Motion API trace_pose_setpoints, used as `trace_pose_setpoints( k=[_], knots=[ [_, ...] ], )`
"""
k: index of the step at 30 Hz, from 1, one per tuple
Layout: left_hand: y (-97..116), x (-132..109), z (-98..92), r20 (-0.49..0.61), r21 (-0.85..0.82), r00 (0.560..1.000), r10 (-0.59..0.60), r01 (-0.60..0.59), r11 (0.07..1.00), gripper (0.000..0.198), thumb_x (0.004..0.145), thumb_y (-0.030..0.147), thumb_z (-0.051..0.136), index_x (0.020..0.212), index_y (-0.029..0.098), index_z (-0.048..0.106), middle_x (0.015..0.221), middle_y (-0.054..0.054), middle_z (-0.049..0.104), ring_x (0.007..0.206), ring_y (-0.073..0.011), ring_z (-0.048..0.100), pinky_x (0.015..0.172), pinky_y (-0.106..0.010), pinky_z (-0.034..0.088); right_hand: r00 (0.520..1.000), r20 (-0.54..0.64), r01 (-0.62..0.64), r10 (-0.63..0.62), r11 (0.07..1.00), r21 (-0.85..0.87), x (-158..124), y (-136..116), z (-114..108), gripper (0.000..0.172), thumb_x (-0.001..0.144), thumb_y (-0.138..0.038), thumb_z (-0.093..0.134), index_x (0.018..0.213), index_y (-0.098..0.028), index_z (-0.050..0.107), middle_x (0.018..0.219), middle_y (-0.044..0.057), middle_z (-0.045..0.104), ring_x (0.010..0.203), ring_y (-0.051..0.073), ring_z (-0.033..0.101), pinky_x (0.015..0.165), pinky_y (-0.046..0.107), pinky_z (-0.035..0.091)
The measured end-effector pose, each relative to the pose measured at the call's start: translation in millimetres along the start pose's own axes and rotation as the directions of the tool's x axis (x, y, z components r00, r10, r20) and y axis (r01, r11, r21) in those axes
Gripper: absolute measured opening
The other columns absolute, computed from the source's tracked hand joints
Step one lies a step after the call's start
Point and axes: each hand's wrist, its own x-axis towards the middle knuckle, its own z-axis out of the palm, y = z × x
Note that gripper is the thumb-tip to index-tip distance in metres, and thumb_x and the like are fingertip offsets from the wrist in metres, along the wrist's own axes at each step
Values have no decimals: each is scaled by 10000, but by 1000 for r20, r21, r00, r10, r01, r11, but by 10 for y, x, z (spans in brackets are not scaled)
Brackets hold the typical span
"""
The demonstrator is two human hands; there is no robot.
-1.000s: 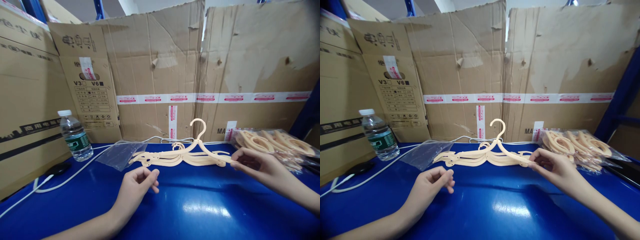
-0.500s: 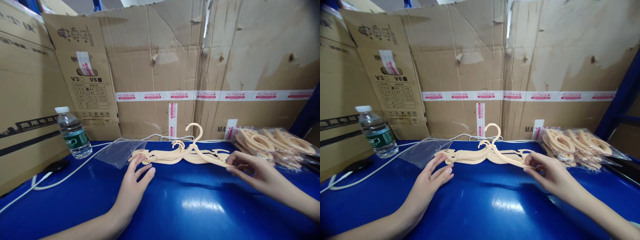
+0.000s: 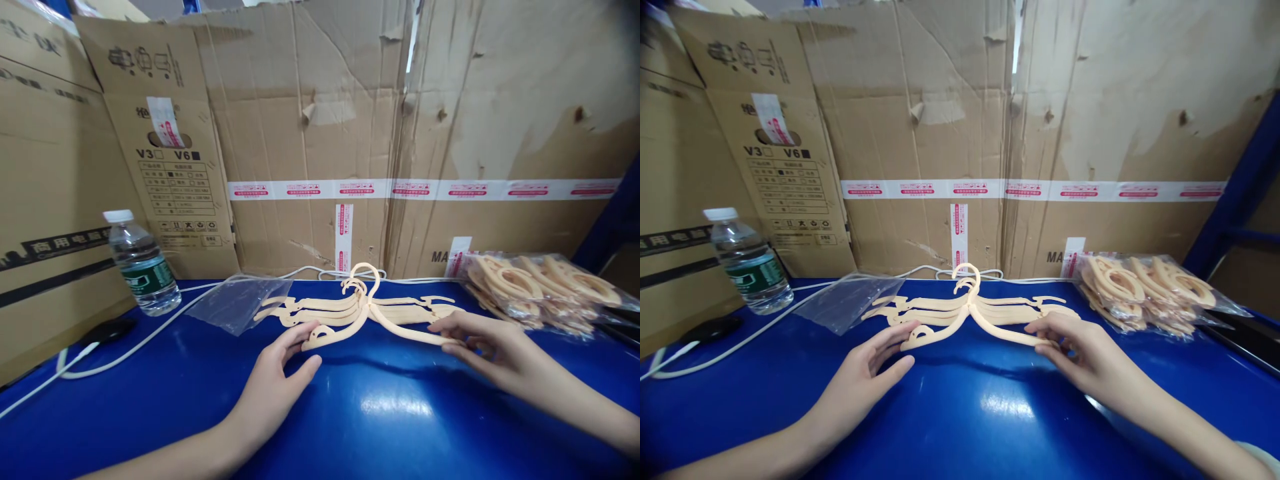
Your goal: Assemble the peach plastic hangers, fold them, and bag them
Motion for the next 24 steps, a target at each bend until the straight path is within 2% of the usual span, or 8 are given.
trace_pose_setpoints(
  k=[4,7,9,11,15,18,21,24],
  knots=[
    [19,-9,-17,36,37,999,-9,7,999,413,780,331,638,1170,197,655,1172,-80,684,1102,-276,614,1011,-418,443,997,59,49,-46,997,-51,-4,-31,29,195,927,-287,523,1054,-224,657,891,65,673,728,202,632,609,297,512],
    [57,-21,-6,45,-15,999,-22,23,1000,391,803,354,629,1158,192,660,932,-52,718,864,-229,662,828,-355,517,984,96,163,-151,978,-128,-5,-83,30,220,950,-216,472,1085,-225,644,914,75,660,795,209,620,684,316,513],
    [92,-18,5,13,-40,999,-35,36,999,396,794,354,644,1155,191,663,825,-30,700,752,-200,646,733,-318,519,972,81,233,-220,942,-241,-18,-114,29,240,966,-209,453,1111,-238,641,925,79,662,821,225,607,728,353,500],
    [127,-7,16,-6,-75,999,-49,48,996,381,765,352,672,1104,180,683,763,-20,684,682,-181,626,682,-299,513,965,18,249,-263,887,-388,-49,-129,32,263,968,-201,443,1130,-247,645,939,83,678,817,243,613,721,373,492],
    [173,16,32,-1,-152,997,-76,75,986,374,706,365,724,1022,167,701,753,-21,682,631,-163,621,643,-283,519,938,-92,213,-335,764,-610,-135,-106,49,377,920,-94,389,1151,-231,655,1039,94,713,762,252,680,610,338,508],
    [174,18,36,-3,-180,996,-86,84,980,371,691,370,738,998,165,701,756,-23,687,640,-166,639,655,-284,528,921,-109,203,-373,701,-683,-168,-89,53,468,880,-39,364,1206,-230,639,1105,95,712,740,258,701,583,343,530],
    [158,13,34,10,-186,996,-86,86,979,364,703,375,730,994,158,697,739,-28,693,664,-174,649,682,-288,529,913,-87,228,-398,677,-700,-163,-107,41,506,871,-17,346,1243,-224,619,1205,114,671,857,284,708,636,363,563],
    [146,12,28,30,-190,996,-81,85,978,362,724,371,715,1009,150,688,757,-36,697,691,-180,660,699,-290,528,909,-98,243,-405,706,-665,-156,-149,44,485,907,-52,346,1288,-234,584,1299,125,609,967,309,686,682,378,576]
  ],
)
